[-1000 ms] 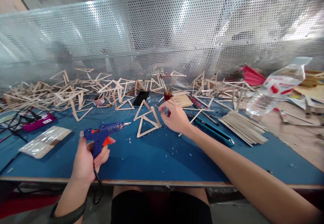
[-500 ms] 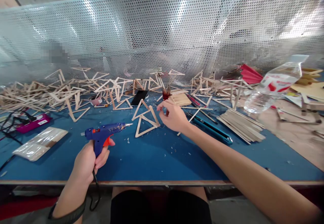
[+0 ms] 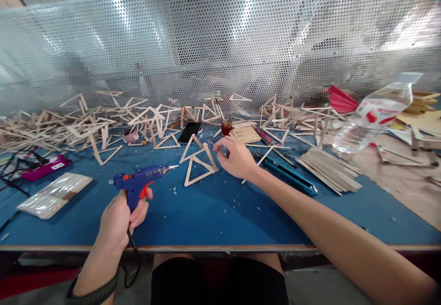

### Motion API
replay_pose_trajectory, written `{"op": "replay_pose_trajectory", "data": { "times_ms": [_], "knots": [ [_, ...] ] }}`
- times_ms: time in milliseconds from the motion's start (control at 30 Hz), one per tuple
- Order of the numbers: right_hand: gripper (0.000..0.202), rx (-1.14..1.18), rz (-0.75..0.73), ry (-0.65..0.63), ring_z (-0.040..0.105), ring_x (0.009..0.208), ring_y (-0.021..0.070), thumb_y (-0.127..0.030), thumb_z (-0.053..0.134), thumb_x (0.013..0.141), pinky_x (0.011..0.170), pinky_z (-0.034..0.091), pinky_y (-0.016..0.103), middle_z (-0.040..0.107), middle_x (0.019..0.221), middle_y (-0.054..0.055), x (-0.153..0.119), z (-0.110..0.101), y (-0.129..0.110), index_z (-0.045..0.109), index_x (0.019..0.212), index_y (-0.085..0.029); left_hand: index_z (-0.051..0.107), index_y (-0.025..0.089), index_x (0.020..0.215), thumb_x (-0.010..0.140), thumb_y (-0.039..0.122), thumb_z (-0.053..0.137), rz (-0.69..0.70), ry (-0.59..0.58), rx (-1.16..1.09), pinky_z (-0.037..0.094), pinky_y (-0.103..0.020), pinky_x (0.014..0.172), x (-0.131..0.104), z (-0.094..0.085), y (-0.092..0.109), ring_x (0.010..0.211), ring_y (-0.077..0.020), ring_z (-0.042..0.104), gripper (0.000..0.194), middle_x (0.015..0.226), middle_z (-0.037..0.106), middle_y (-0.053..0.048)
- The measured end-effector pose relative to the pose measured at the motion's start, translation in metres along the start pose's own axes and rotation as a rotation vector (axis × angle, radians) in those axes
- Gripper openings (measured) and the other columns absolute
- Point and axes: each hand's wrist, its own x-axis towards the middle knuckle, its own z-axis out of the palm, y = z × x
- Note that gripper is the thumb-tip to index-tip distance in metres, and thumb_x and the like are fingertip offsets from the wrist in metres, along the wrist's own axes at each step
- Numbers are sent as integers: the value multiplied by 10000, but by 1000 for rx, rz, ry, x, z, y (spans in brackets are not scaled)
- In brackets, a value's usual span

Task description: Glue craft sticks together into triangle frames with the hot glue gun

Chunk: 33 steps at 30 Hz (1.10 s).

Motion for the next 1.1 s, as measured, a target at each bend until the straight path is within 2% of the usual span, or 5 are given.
{"op": "replay_pose_trajectory", "data": {
  "times_ms": [333, 533, 767, 967, 1100],
  "knots": [
    [133, 2, 17, -27, 509, 641, 123, -199, 525, 892, 558, 322, 281, 683, 1055, 42, -1, 1, 1, 648, 938, -221, 506, 175, 571, 890, 484, 555, -52, 55, -7, 201, -195, 335, 0, 4, 0, 304, -68, 268, 447, 367, 292, 58],
    [132, -2, 16, -39, 491, 605, 110, -197, 522, 895, 564, 323, 283, 686, 1069, 43, -1, 1, 2, 645, 936, -220, 655, 144, 817, 862, 433, 577, 25, -30, 4, 202, -194, 338, -1, 2, -1, 313, -81, 259, 303, 374, 320, 70],
    [133, -2, 20, -41, 514, 635, 119, -211, 517, 900, 573, 334, 279, 683, 1061, 29, -1, -1, 0, 646, 930, -226, 488, 185, 570, 903, 456, 523, -33, 45, -25, 214, -205, 337, -2, 3, 0, 309, -75, 264, 431, 371, 284, 58],
    [147, -10, 30, -69, 518, 633, 124, -202, 517, 895, 586, 333, 278, 684, 1066, 52, -1, 0, 1, 654, 946, -219, 650, 144, 841, 874, 446, 581, 18, -20, -5, 184, -200, 342, -3, 2, 0, 315, -82, 256, 311, 381, 314, 73],
    [151, -7, 33, -81, 507, 615, 114, -209, 517, 901, 574, 330, 275, 681, 1068, 47, -1, -1, 1, 658, 954, -221, 578, 166, 669, 887, 430, 564, 6, 30, -9, 195, -204, 347, -4, 2, 0, 313, -74, 269, 343, 377, 302, 63]
  ]
}}
